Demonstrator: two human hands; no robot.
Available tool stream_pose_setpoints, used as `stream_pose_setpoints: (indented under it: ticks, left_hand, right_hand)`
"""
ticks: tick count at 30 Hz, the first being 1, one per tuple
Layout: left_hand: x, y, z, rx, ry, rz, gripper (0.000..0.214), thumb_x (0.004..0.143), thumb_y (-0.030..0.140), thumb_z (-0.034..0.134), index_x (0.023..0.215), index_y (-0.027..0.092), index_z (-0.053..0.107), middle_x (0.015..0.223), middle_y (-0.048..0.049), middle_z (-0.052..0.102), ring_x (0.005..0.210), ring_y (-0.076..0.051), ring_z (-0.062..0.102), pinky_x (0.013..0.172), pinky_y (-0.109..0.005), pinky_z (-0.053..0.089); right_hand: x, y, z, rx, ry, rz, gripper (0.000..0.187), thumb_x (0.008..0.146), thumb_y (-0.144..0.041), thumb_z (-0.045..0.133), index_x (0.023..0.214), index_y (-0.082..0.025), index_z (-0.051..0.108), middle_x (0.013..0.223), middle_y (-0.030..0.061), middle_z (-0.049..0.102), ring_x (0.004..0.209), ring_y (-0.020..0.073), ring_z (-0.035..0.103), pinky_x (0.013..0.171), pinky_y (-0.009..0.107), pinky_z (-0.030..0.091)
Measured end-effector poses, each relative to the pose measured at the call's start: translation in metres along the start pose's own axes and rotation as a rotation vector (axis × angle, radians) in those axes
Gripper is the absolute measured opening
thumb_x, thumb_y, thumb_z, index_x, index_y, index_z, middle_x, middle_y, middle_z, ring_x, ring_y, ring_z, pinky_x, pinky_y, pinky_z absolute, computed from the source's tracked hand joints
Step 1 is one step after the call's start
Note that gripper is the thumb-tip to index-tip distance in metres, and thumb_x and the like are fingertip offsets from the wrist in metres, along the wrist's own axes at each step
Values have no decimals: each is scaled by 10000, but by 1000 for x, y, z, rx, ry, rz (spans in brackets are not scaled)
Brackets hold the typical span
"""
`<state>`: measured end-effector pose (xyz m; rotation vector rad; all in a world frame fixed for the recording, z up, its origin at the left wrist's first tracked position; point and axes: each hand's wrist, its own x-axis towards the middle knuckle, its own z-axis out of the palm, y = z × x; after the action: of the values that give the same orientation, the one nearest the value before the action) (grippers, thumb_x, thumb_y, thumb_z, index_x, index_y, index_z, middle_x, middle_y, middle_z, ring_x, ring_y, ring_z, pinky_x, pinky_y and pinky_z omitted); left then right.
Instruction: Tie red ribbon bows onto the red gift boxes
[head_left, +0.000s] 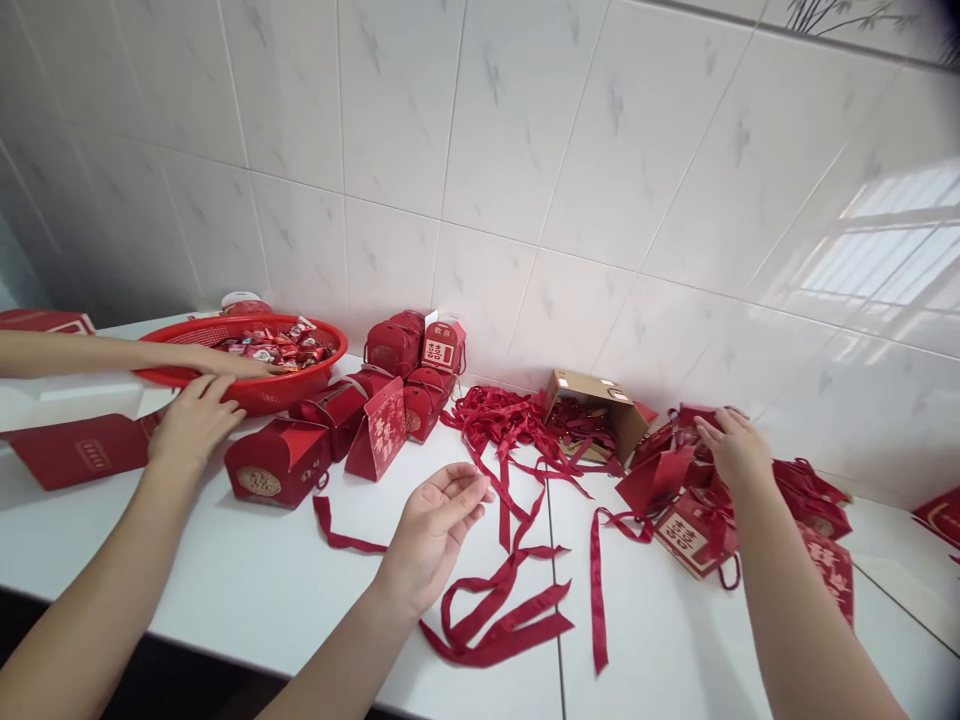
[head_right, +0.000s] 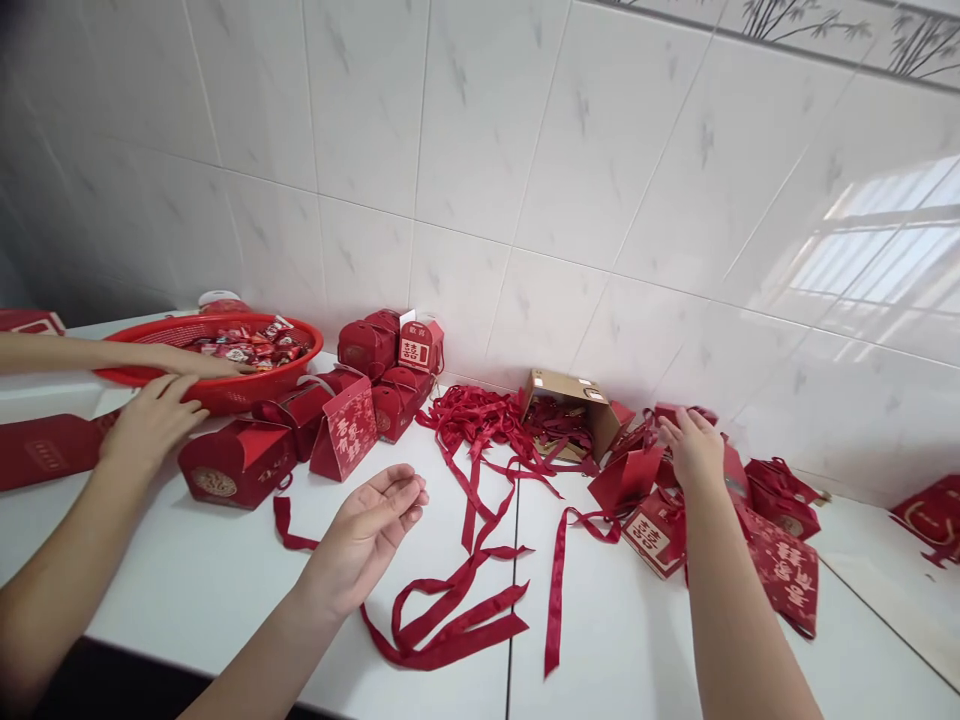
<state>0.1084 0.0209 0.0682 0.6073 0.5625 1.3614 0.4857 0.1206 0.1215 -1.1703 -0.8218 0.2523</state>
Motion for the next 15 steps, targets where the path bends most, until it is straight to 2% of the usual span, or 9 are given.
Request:
stream_pose_setpoints:
  ticks: [3, 5, 7, 8, 9, 11, 15]
  left_hand:
    - [0, -2, 4, 42, 4, 67, 300, 608, 184, 870, 774, 146, 623, 677, 25, 664, 627, -74, 628, 615, -168, 479]
    - [-1, -3, 8, 96, -8, 70, 299, 620, 205, 865, 768, 140, 613, 691, 10, 678, 631, -85, 642, 608, -171, 479]
    - [-3, -4, 12, 145, -20, 57, 293, 635, 214, 855, 767, 138, 605, 687, 6, 685, 623, -91, 648, 624, -183, 491]
    - [-5, -5, 15, 166, -27, 51, 291, 640, 215, 852, 768, 139, 602, 676, 11, 683, 611, -91, 646, 629, -187, 497]
    - [-6, -6, 16, 184, -37, 46, 289, 643, 217, 849, 772, 140, 602, 659, 18, 679, 596, -88, 641, 630, -190, 502]
    - [-10, -6, 19, 217, -57, 42, 290, 645, 225, 847, 780, 140, 605, 631, 30, 670, 576, -83, 632, 625, -188, 507]
    - [-17, -5, 21, 325, -68, 58, 266, 668, 249, 828, 776, 142, 610, 646, 26, 677, 592, -86, 636, 633, -189, 521]
  right_hand:
    - [-56, -6, 12, 2, -245, 76, 262, 788, -374, 734, 843, -119, 702, 800, 90, 695, 681, 159, 676, 679, 306, 557]
    - [-103, -17, 21, -14, -455, 82, 279, 737, -389, 776, 849, -137, 732, 777, 82, 707, 698, 183, 678, 695, 320, 556]
    - [-148, -34, 30, -80, -820, -91, 237, 840, -397, 671, 890, -174, 734, 793, 70, 705, 718, 182, 655, 682, 316, 536]
    - [-166, -43, 34, -98, -924, -189, 210, 875, -368, 630, 882, -186, 732, 800, 66, 700, 729, 183, 646, 676, 314, 522]
    - [-181, -52, 38, -117, -999, -266, 191, 899, -332, 599, 896, -194, 731, 785, 59, 695, 731, 181, 637, 675, 310, 508]
    - [-200, -65, 44, -107, -1111, -329, 201, 933, -275, 540, 914, -204, 727, 778, 50, 689, 720, 170, 623, 665, 298, 489]
    - [-207, -73, 45, -53, -1225, -287, 245, 954, -231, 478, 884, -207, 713, 752, 38, 675, 684, 152, 593, 629, 270, 466]
